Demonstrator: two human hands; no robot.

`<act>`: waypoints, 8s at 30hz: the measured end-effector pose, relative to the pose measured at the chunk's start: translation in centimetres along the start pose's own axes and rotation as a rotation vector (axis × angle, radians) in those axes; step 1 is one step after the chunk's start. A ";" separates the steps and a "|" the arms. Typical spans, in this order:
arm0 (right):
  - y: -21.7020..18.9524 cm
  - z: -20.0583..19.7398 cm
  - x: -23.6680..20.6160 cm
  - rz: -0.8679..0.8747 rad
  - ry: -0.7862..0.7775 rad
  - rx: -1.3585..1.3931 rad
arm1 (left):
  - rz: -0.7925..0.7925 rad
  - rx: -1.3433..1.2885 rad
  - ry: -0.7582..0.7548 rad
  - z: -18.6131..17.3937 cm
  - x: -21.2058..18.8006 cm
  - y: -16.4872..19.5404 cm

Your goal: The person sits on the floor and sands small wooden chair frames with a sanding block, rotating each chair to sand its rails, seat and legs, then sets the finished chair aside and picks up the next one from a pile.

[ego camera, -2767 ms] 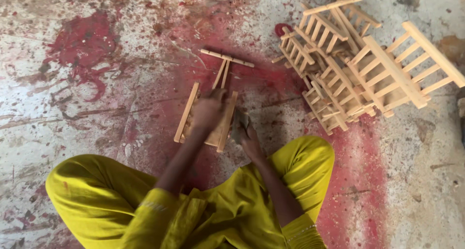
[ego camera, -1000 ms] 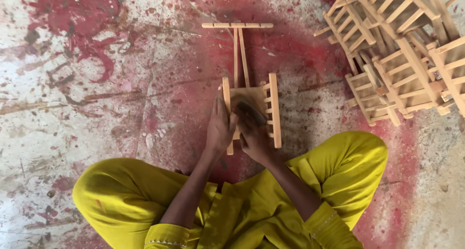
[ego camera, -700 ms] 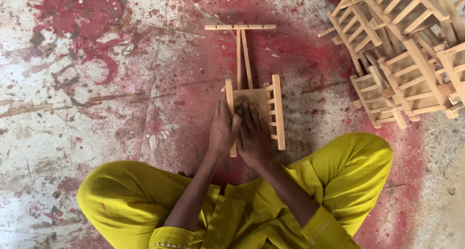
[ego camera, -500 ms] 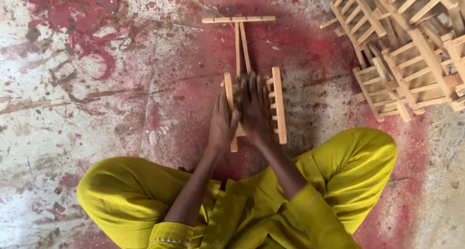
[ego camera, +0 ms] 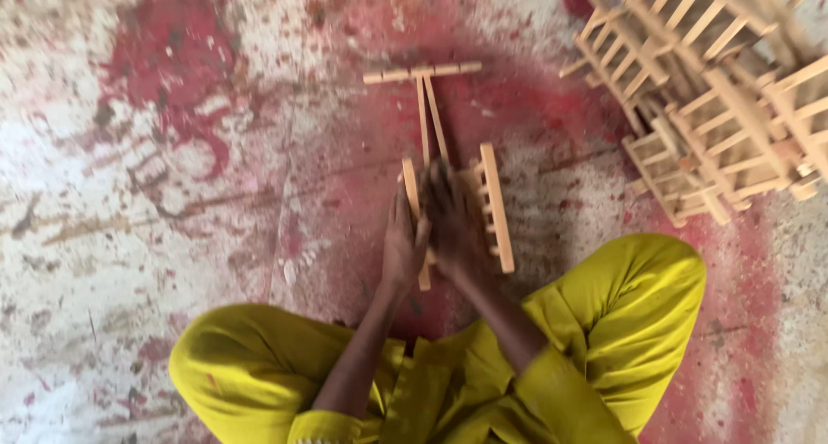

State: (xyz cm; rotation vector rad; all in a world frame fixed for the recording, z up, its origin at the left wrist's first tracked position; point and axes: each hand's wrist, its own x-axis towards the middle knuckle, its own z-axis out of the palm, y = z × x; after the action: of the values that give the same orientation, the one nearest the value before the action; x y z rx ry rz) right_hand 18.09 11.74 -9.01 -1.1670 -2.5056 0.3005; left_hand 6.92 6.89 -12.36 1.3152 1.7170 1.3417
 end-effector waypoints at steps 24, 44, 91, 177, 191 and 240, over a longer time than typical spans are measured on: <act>-2.6 -3.1 0.1 -0.050 0.064 0.004 | 0.017 -0.063 0.033 -0.4 0.7 1.2; -2.7 -4.3 -0.6 -0.064 -0.184 0.041 | 0.024 -0.056 0.045 -0.8 0.6 3.6; -1.9 -3.9 -1.1 -0.180 -0.084 -0.152 | 0.039 0.025 0.067 -0.9 1.1 4.2; -1.4 -1.8 3.8 0.204 -0.043 0.196 | 0.037 0.149 0.149 0.5 -0.4 2.5; -2.7 -3.2 0.8 0.004 -0.106 0.042 | -0.036 0.108 0.167 1.2 -0.2 1.6; -2.2 -0.8 -4.7 0.122 -0.208 -0.096 | -0.363 -0.131 0.101 0.9 0.0 1.1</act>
State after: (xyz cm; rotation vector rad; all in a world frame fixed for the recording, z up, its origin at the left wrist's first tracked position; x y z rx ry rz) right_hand 19.65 6.72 -8.64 -1.3953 -2.6573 0.3533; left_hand 8.11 7.27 -11.57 0.8264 1.7971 1.2971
